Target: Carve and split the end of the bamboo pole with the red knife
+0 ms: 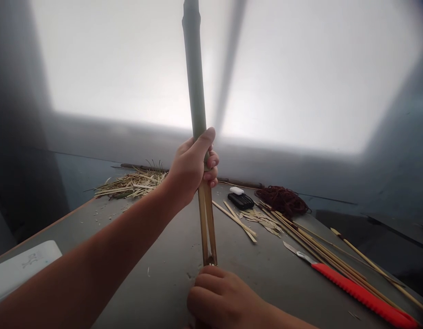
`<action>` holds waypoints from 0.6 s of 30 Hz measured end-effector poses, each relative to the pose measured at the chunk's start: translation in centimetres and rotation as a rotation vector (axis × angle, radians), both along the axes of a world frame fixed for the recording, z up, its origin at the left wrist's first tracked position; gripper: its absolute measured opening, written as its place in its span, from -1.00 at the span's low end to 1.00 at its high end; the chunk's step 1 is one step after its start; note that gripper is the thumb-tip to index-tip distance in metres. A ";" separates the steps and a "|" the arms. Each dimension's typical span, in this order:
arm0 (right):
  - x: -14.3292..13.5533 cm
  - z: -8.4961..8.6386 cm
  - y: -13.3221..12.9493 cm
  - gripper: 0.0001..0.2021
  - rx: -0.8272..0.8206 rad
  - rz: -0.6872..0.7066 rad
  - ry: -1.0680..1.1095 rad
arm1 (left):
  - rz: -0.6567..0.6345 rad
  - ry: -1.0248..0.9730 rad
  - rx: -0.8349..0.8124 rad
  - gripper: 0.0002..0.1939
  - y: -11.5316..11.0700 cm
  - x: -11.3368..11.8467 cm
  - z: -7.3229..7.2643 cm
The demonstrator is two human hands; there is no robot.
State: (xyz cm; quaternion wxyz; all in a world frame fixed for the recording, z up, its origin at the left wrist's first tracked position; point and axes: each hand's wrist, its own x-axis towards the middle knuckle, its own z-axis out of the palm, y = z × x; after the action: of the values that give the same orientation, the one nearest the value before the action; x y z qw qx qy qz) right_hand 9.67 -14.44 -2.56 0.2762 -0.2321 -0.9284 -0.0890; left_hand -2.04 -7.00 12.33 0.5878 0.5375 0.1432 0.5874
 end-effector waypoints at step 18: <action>0.5 2.9 -1.0 -0.69 -0.338 0.270 0.546 | 0.058 -0.057 -0.056 -0.64 1.3 -0.4 -0.4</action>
State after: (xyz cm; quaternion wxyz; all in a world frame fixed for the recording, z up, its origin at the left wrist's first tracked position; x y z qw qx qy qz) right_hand 10.14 -15.47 0.38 0.4813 -0.1648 -0.8443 0.1685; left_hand -2.48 -5.75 11.96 0.5893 0.4997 0.1583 0.6148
